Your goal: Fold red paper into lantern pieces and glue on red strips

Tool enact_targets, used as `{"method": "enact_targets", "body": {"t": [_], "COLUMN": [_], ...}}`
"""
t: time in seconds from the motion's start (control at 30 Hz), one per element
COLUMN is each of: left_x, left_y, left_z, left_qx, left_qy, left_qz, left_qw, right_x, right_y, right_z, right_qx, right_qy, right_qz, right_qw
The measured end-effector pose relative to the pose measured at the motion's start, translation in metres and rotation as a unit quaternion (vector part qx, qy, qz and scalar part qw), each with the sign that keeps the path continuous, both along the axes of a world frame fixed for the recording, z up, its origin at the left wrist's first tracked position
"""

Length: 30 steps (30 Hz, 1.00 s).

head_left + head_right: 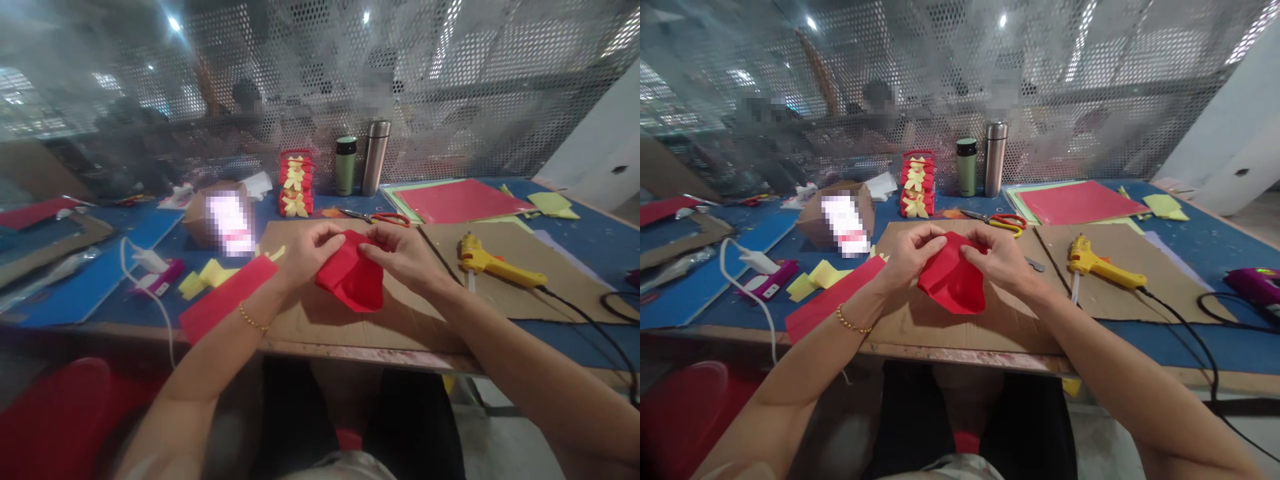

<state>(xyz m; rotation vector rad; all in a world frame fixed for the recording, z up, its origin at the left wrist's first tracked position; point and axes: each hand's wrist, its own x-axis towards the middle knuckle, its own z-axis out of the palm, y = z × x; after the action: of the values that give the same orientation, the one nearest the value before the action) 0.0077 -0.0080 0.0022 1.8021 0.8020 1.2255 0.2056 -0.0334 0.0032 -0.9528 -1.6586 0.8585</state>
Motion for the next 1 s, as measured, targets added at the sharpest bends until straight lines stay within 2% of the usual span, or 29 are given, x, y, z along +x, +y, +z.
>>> {"method": "enact_targets", "body": {"t": [0.2, 0.37, 0.53, 0.87, 1.0], "left_x": [0.001, 0.001, 0.001, 0.002, 0.003], "left_y": [-0.006, -0.010, -0.012, -0.016, -0.015], "left_z": [0.004, 0.006, 0.007, 0.008, 0.006], "left_qx": [-0.112, -0.072, -0.046, -0.061, -0.113], "left_qy": [-0.007, -0.027, -0.008, -0.031, -0.075], "left_qz": [-0.040, -0.031, -0.018, -0.036, -0.059], "left_qw": [0.993, 0.997, 0.999, 0.997, 0.989], "right_x": [0.000, -0.001, -0.004, -0.003, -0.004], "right_y": [-0.002, -0.006, -0.010, -0.011, -0.011], "right_z": [0.004, 0.005, 0.006, 0.008, 0.005], "right_qx": [0.020, 0.026, 0.031, 0.037, 0.037], "right_qy": [-0.019, -0.021, -0.015, -0.013, 0.001], "right_qz": [0.001, -0.005, -0.013, -0.012, -0.026], "right_qw": [1.000, 0.999, 0.999, 0.999, 0.999]}}
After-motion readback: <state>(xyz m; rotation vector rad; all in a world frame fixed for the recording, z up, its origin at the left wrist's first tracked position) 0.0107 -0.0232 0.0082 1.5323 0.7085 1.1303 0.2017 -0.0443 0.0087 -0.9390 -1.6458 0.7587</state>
